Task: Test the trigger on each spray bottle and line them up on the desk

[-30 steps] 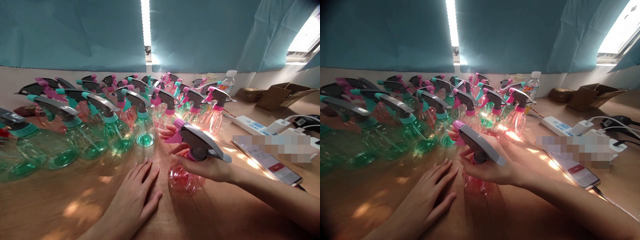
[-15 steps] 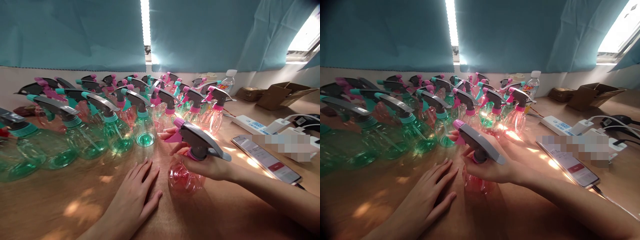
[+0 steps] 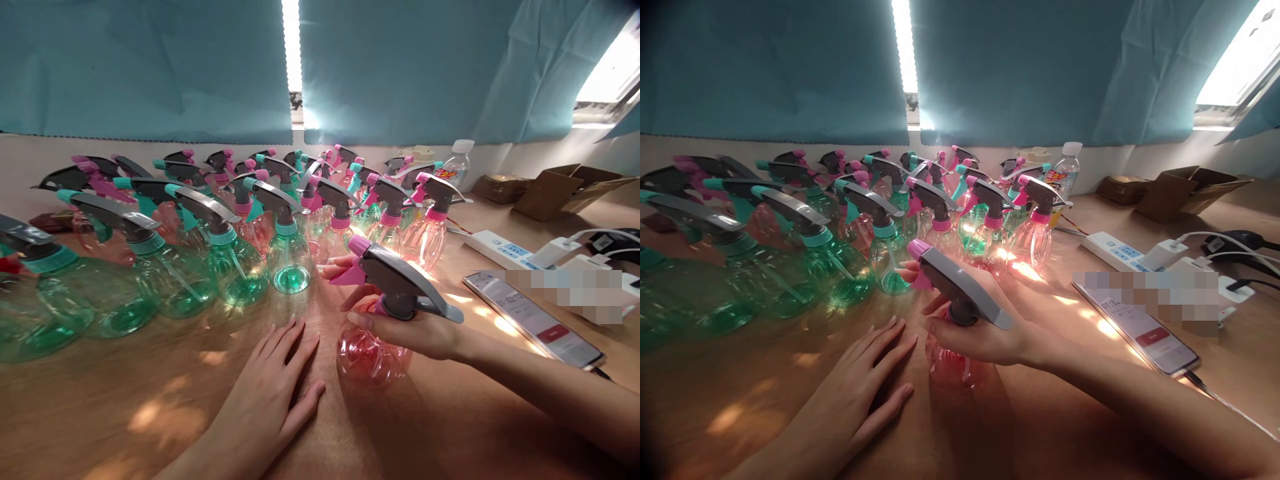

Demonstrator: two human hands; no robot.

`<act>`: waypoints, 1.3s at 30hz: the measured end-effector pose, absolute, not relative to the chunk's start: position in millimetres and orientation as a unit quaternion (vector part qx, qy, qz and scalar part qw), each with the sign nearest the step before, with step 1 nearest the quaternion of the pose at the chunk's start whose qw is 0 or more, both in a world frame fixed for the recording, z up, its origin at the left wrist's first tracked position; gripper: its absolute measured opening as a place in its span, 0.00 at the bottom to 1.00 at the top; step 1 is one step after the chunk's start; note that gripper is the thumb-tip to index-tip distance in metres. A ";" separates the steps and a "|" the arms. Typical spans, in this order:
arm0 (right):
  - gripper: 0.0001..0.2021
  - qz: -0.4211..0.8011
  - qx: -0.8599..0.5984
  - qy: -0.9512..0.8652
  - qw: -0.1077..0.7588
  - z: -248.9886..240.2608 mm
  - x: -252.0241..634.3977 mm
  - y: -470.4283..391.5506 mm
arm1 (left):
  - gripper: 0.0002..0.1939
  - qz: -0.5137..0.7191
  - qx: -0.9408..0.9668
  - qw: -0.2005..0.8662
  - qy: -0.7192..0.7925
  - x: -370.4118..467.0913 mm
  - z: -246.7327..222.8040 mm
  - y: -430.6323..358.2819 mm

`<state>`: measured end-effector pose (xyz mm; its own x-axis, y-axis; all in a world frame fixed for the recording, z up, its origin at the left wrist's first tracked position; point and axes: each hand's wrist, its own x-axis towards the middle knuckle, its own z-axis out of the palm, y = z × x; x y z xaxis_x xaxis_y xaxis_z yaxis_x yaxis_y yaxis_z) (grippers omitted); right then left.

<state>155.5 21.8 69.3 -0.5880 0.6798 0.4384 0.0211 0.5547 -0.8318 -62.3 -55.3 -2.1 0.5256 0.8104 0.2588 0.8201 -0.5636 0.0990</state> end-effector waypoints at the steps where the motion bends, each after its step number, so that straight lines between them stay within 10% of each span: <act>1: 0.24 0.420 -0.219 -0.787 0.396 69.5 155.4 21.8 | 0.24 -0.139 -0.873 0.016 -0.467 -62.1 -2.0 -55.3; 39: 0.29 0.378 -0.273 -0.792 0.393 81.9 152.3 16.5 | 0.24 -0.142 -0.873 0.021 -0.466 -63.2 -2.3 -55.3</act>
